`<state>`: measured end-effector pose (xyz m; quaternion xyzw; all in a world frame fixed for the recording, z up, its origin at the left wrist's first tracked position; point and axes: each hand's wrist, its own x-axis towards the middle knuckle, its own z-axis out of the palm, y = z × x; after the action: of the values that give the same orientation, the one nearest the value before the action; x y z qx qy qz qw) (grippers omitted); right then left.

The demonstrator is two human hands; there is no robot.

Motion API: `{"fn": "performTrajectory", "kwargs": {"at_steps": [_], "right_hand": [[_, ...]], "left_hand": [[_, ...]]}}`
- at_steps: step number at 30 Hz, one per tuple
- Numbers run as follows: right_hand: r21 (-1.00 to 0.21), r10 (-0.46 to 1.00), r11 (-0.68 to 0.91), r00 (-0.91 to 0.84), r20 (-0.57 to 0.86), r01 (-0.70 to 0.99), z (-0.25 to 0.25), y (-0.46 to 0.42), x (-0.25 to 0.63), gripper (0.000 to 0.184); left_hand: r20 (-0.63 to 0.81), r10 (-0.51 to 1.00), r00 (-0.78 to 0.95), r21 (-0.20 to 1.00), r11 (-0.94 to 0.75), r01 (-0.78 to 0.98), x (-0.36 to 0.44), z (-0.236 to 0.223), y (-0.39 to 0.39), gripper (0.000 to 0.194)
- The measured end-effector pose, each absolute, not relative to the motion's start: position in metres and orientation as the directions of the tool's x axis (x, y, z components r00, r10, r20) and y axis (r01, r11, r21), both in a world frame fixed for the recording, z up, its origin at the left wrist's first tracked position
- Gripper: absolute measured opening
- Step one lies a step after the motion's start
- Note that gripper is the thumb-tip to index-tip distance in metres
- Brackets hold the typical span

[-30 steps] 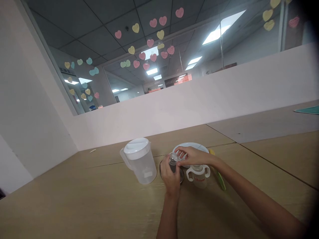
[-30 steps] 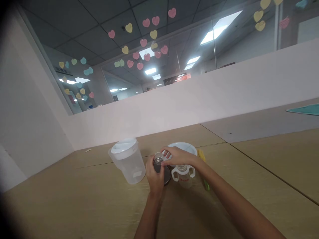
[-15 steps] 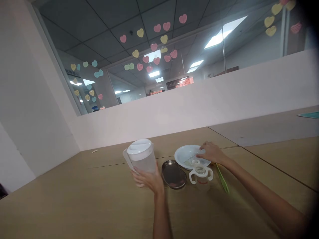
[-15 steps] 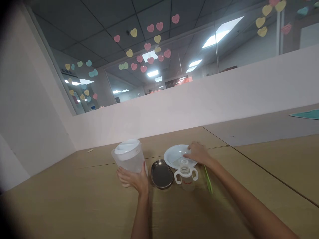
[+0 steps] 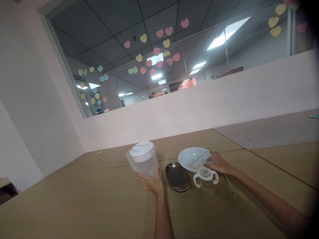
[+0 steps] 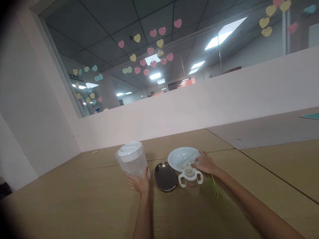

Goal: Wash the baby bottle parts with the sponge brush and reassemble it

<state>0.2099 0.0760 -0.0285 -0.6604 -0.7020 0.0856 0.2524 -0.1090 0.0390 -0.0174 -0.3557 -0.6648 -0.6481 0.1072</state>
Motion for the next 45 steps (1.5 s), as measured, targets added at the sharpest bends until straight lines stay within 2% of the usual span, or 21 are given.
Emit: {"fn": "performTrajectory", "kwargs": {"at_steps": [4, 8, 12, 16, 19, 23, 32, 37, 45], "right_hand": [[-0.505, 0.929, 0.108, 0.094, 0.358, 0.856, -0.034, 0.068, 0.206, 0.06], [-0.634, 0.818, 0.24, 0.199, 0.54, 0.736, -0.031, 0.039, 0.197, 0.045], [-0.714, 0.813, 0.349, 0.183, 0.553, 0.607, -0.025, 0.004, 0.183, 0.038], [-0.66, 0.816, 0.399, 0.082, 0.572, 0.636, -0.028, -0.01, 0.173, 0.04], [-0.604, 0.804, 0.421, 0.03, 0.594, 0.677, -0.033, -0.008, 0.17, 0.042], [-0.622, 0.807, 0.428, 0.033, 0.59, 0.655, -0.037, -0.004, 0.17, 0.044], [-0.681, 0.811, 0.457, 0.047, 0.583, 0.572, -0.041, -0.005, 0.169, 0.045], [-0.694, 0.818, 0.459, 0.04, 0.574, 0.555, -0.041, -0.004, 0.169, 0.045], [-0.695, 0.831, 0.464, 0.0, 0.556, 0.548, -0.04, -0.002, 0.171, 0.046]], "left_hand": [[0.698, 0.3, -0.65, 0.71, -0.164, 0.685, -0.109, -0.015, 0.035, 0.1], [0.8, 0.303, -0.517, 0.581, -0.181, 0.793, -0.099, -0.005, 0.027, 0.096], [0.88, 0.313, -0.356, 0.432, -0.217, 0.875, -0.084, 0.001, 0.022, 0.087], [0.927, 0.332, -0.176, 0.256, -0.214, 0.943, -0.076, 0.0, 0.021, 0.072], [0.926, 0.368, -0.08, 0.171, -0.223, 0.96, -0.076, -0.004, 0.02, 0.064], [0.913, 0.406, -0.05, 0.137, -0.188, 0.972, -0.077, -0.006, 0.019, 0.063], [0.919, 0.381, -0.106, 0.162, -0.12, 0.979, -0.076, -0.005, 0.019, 0.068], [0.923, 0.371, -0.106, 0.164, -0.129, 0.978, -0.077, -0.006, 0.02, 0.069], [0.922, 0.385, -0.024, 0.096, -0.17, 0.981, -0.076, -0.009, 0.02, 0.064]]}}
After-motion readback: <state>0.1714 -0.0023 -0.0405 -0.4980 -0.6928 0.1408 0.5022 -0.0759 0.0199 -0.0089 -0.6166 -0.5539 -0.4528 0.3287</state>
